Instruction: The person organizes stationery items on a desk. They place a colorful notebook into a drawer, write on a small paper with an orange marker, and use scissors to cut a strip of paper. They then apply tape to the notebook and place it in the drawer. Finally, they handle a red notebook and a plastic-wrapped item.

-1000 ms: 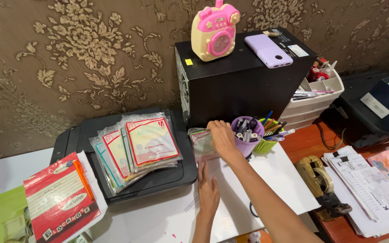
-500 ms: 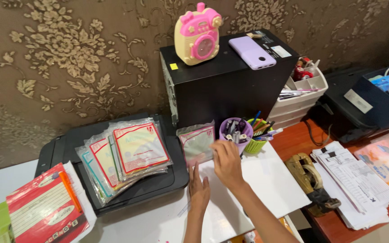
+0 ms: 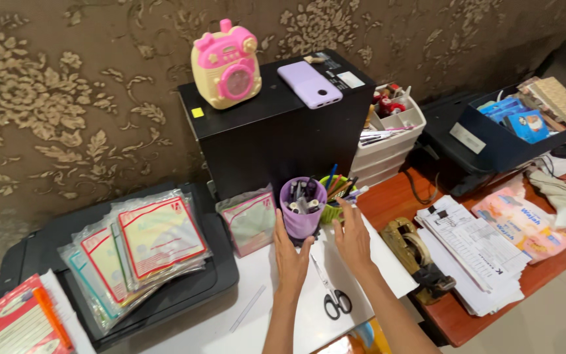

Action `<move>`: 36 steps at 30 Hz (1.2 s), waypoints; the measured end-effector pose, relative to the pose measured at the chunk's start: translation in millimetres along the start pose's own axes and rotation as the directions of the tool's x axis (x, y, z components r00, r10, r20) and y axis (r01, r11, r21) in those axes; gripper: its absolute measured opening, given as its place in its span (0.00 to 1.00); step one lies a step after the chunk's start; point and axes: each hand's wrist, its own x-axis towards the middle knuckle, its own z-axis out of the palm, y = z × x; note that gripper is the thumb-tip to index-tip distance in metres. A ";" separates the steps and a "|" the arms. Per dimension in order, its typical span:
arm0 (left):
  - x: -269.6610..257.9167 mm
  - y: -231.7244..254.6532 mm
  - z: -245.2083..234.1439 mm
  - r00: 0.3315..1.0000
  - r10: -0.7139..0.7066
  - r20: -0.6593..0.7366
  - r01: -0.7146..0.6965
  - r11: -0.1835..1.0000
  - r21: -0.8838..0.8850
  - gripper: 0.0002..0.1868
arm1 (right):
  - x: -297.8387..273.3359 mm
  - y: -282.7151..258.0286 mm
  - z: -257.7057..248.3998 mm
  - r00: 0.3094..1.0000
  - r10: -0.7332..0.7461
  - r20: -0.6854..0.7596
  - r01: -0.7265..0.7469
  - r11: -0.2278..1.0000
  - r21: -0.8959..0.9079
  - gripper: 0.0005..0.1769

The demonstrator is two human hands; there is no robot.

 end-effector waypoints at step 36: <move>39.9 -13.0 148.3 0.998 -0.060 0.017 0.060 0.998 -0.010 0.48 | -35.3 77.0 -109.3 0.996 -0.075 0.042 0.067 0.986 0.152 0.14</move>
